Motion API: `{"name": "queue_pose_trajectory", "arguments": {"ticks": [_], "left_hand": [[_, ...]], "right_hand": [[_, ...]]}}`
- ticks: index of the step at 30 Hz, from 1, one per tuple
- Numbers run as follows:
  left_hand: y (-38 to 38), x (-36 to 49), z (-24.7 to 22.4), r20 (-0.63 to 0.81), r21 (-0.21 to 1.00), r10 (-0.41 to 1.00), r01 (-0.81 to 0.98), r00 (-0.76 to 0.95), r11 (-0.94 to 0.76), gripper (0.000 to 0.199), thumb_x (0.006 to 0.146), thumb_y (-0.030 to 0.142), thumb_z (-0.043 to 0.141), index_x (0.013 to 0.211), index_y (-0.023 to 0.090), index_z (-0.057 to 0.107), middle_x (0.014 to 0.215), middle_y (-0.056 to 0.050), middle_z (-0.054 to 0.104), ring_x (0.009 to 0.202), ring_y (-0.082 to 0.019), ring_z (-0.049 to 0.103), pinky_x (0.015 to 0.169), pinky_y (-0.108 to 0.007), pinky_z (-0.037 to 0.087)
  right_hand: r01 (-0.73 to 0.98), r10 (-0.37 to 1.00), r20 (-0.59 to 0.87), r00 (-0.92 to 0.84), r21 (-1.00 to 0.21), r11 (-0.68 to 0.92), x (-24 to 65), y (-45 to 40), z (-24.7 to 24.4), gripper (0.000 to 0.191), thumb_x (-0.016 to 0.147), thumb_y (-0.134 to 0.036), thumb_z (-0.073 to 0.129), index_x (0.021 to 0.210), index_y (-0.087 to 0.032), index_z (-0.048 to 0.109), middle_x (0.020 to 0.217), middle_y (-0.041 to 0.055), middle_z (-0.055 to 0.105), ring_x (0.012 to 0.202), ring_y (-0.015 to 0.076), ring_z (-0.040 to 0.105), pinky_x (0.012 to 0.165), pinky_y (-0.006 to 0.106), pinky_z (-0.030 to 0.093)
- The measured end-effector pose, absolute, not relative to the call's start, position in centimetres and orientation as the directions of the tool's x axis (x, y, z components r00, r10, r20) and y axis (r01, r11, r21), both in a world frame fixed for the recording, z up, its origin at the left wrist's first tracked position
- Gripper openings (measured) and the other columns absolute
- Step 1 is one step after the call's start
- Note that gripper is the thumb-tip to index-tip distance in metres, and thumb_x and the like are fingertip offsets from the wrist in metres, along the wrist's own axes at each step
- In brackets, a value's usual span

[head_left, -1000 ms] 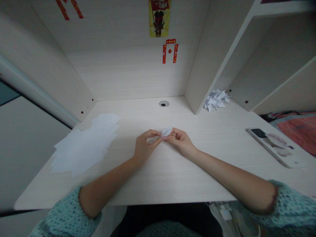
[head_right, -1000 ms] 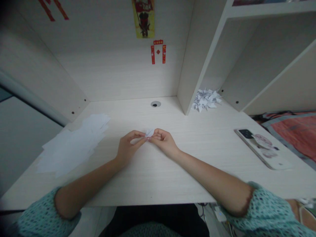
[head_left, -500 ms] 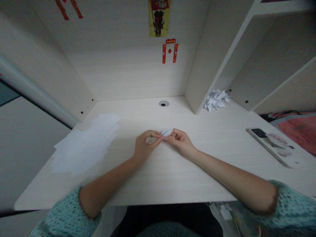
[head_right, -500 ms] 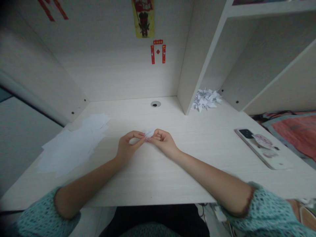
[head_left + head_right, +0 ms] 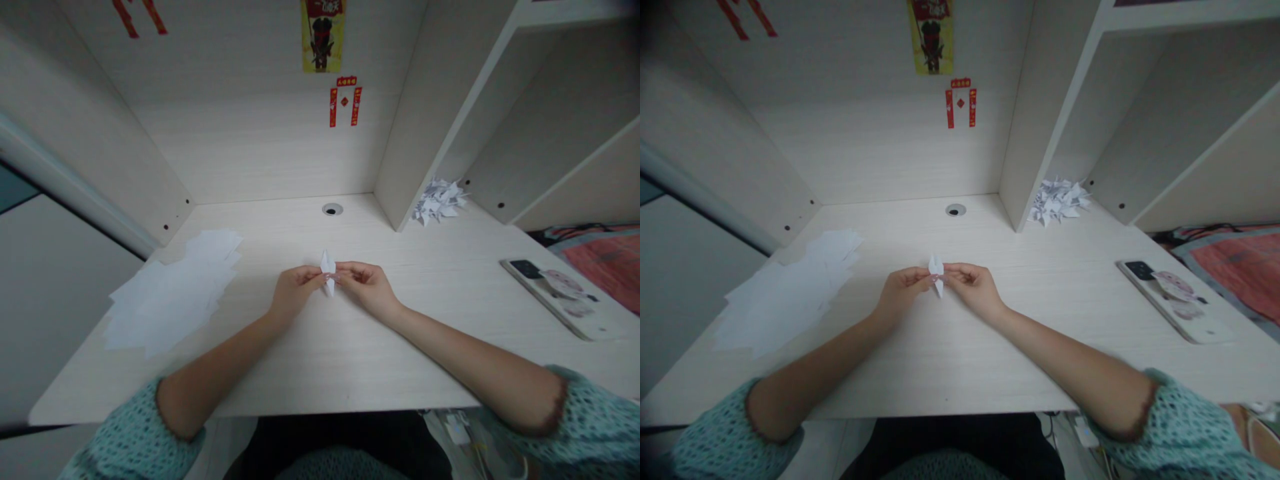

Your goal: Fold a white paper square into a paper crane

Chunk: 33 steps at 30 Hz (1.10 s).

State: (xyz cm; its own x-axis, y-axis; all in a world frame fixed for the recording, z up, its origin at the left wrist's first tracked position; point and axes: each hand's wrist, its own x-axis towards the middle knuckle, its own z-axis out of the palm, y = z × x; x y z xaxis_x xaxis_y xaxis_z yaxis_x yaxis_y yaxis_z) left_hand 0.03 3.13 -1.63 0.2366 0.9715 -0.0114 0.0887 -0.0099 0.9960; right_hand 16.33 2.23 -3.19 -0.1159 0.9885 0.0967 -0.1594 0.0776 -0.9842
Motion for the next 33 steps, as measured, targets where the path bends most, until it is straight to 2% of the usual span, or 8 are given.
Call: {"name": "queue_pose_trajectory", "arguments": {"ticks": [4,9,16,18,20,23,33], "left_hand": [[3.1,0.0,-1.6,0.006,0.987,0.974,0.156,0.228,-0.043,0.024,0.071,0.039,0.065,0.073,0.015,0.068,0.071,-0.004,0.069,0.064,-0.015,0.061,0.062,-0.025,0.046],[2.9,-0.1,-1.4,0.028,0.954,0.967,0.281,0.252,-0.101,0.026,0.073,0.042,0.06,0.074,0.016,0.068,0.065,-0.001,0.065,0.058,-0.012,0.057,0.056,-0.022,0.041],[3.4,-0.3,-1.9,0.03,0.946,0.974,0.308,0.225,-0.1,0.033,0.073,0.046,0.06,0.063,0.015,0.066,0.054,0.001,0.057,0.054,-0.011,0.049,0.054,-0.022,0.036],[3.5,-0.4,-1.9,0.029,0.953,0.978,0.29,0.205,-0.089,0.035,0.073,0.047,0.06,0.061,0.015,0.065,0.054,0.001,0.058,0.055,-0.011,0.05,0.055,-0.023,0.037],[3.4,-0.4,-1.7,0.029,0.96,0.98,0.269,0.198,-0.083,0.035,0.073,0.048,0.06,0.061,0.015,0.066,0.056,0.0,0.059,0.056,-0.012,0.051,0.056,-0.023,0.038],[3.2,-0.3,-1.4,0.04,0.958,0.979,0.272,0.202,-0.095,0.036,0.074,0.049,0.059,0.063,0.016,0.067,0.054,0.001,0.058,0.055,-0.012,0.05,0.055,-0.023,0.037],[2.7,0.1,-1.1,0.063,0.951,0.984,0.289,0.169,-0.111,0.039,0.07,0.049,0.061,0.051,0.015,0.055,0.049,0.004,0.043,0.049,-0.008,0.036,0.047,-0.022,0.026]], "right_hand": [[-0.065,0.981,0.175,-0.087,-0.983,0.17,16.4,2.2,-3.3,0.043,0.068,-0.031,0.071,0.108,-0.016,0.062,0.068,0.0011,0.067,0.059,0.0123,0.06,0.061,0.026,0.046],[0.051,0.961,0.239,-0.138,-0.967,0.248,16.6,2.0,-3.4,0.046,0.072,-0.03,0.068,0.115,-0.017,0.057,0.07,0.0017,0.066,0.063,0.0129,0.059,0.064,0.027,0.046],[0.0,0.963,0.215,-0.164,-0.976,0.218,16.5,2.0,-3.5,0.049,0.074,-0.034,0.066,0.118,-0.019,0.05,0.073,0.0015,0.064,0.061,0.0117,0.057,0.061,0.025,0.044],[0.003,0.964,0.183,-0.193,-0.982,0.187,16.4,2.0,-3.5,0.043,0.074,-0.036,0.065,0.112,-0.019,0.054,0.075,0.002,0.064,0.063,0.0119,0.057,0.059,0.024,0.043],[0.055,0.96,0.149,-0.238,-0.984,0.167,16.4,2.0,-3.5,0.031,0.075,-0.041,0.063,0.094,-0.017,0.062,0.072,0.0023,0.064,0.063,0.0125,0.056,0.058,0.024,0.042],[0.161,0.959,0.105,-0.264,-0.975,0.152,16.5,2.0,-3.4,0.033,0.076,-0.047,0.059,0.07,-0.015,0.065,0.062,0.0013,0.06,0.058,0.0117,0.051,0.053,0.023,0.038],[0.218,0.962,0.094,-0.255,-0.964,0.152,16.6,2.1,-3.9,0.037,0.071,-0.05,0.063,0.063,-0.014,0.067,0.055,0.0007,0.056,0.049,0.0089,0.041,0.046,0.022,0.031]]}}
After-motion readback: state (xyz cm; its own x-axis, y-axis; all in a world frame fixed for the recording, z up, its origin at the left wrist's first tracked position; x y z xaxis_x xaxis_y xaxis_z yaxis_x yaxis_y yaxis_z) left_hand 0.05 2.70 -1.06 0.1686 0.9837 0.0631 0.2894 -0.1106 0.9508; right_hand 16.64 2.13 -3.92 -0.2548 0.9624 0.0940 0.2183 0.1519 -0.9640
